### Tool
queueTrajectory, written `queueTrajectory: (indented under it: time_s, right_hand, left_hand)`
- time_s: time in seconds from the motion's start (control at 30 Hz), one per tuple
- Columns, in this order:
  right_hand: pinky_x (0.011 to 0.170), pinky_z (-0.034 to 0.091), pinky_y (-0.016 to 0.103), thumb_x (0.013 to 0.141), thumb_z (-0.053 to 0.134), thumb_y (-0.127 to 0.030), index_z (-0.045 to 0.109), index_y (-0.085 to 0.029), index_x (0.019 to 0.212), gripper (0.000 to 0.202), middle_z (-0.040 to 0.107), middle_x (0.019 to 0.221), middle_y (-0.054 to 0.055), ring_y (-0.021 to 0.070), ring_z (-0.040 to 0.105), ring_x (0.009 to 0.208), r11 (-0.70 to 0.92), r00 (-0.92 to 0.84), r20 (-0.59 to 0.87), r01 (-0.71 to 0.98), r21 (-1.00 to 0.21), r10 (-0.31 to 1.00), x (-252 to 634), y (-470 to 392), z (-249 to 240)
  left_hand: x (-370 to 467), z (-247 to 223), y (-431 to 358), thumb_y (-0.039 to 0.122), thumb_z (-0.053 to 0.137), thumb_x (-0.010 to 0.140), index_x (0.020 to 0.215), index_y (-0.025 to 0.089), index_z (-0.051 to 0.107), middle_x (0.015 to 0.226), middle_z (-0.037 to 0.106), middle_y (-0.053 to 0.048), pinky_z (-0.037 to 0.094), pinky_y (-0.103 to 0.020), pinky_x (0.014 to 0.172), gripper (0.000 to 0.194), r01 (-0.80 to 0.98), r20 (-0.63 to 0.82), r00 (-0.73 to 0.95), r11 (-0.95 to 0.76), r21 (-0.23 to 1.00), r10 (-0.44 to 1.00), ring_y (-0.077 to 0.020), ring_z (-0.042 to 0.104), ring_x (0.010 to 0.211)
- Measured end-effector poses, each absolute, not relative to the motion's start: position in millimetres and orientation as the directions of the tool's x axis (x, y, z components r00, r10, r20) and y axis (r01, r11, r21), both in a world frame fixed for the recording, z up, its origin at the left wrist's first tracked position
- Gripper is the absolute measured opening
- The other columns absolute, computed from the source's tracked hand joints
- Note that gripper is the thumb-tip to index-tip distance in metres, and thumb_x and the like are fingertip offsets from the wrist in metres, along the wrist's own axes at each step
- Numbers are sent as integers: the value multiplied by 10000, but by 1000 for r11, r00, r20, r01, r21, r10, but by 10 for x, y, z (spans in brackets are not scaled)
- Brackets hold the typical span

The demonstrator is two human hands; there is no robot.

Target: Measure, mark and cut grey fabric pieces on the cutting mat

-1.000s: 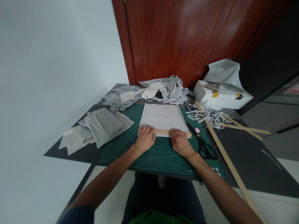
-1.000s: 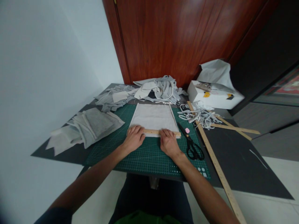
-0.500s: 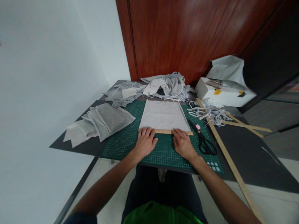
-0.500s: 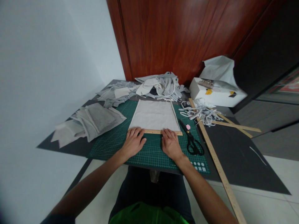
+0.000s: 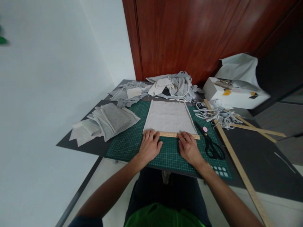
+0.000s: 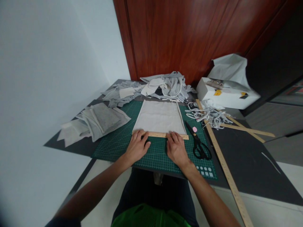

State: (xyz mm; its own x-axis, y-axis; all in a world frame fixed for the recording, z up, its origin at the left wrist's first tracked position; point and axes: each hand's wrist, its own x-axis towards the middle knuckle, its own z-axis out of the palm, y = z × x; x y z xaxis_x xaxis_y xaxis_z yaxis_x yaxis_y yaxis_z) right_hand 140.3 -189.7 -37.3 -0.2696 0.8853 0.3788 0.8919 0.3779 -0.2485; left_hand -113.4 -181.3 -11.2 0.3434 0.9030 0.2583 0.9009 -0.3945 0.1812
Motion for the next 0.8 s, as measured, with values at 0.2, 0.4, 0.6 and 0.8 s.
queueTrajectory:
  time_s: [0.2, 0.4, 0.6, 0.8]
  right_hand:
    - [1157, 409, 534, 1051, 390, -259, 601, -116, 1478, 497, 590, 1441, 206, 349, 466, 1358, 362, -247, 394, 898, -250, 885, 1386, -1929, -369]
    - [1151, 392, 523, 1054, 387, -268, 583, -156, 1506, 506, 601, 1459, 171, 340, 477, 1350, 338, -248, 339, 910, -240, 907, 1384, -1893, -299]
    - [1168, 370, 505, 1067, 373, -281, 591, -160, 1499, 499, 617, 1456, 162, 327, 500, 1341, 336, -246, 338, 911, -238, 908, 1399, -1868, -284]
    - [1205, 328, 509, 1074, 371, -299, 590, -160, 1494, 494, 575, 1532, 160, 321, 464, 1429, 320, -242, 312, 919, -230, 919, 1426, -1815, -280]
  left_hand:
    - [-1136, -102, -1848, 404, 479, 1046, 1496, 196, 542, 1487, 516, -177, 374, -563, 1208, 501, 906, 269, 340, -390, 162, 901, -373, 433, 1412]
    - [-1117, 27, -1745, 410, 462, 1052, 1457, 222, 577, 1446, 572, -151, 378, -557, 1189, 461, 915, 219, 357, -387, 111, 908, -360, 477, 1358]
    - [-1106, 58, -1667, 421, 462, 1049, 1420, 230, 604, 1420, 601, -155, 342, -583, 1213, 442, 912, 211, 372, -399, 99, 904, -371, 499, 1333]
    - [-1156, 16, -1575, 422, 460, 1055, 1412, 212, 584, 1551, 525, -148, 267, -581, 1274, 432, 900, 204, 407, -429, 78, 891, -364, 389, 1495]
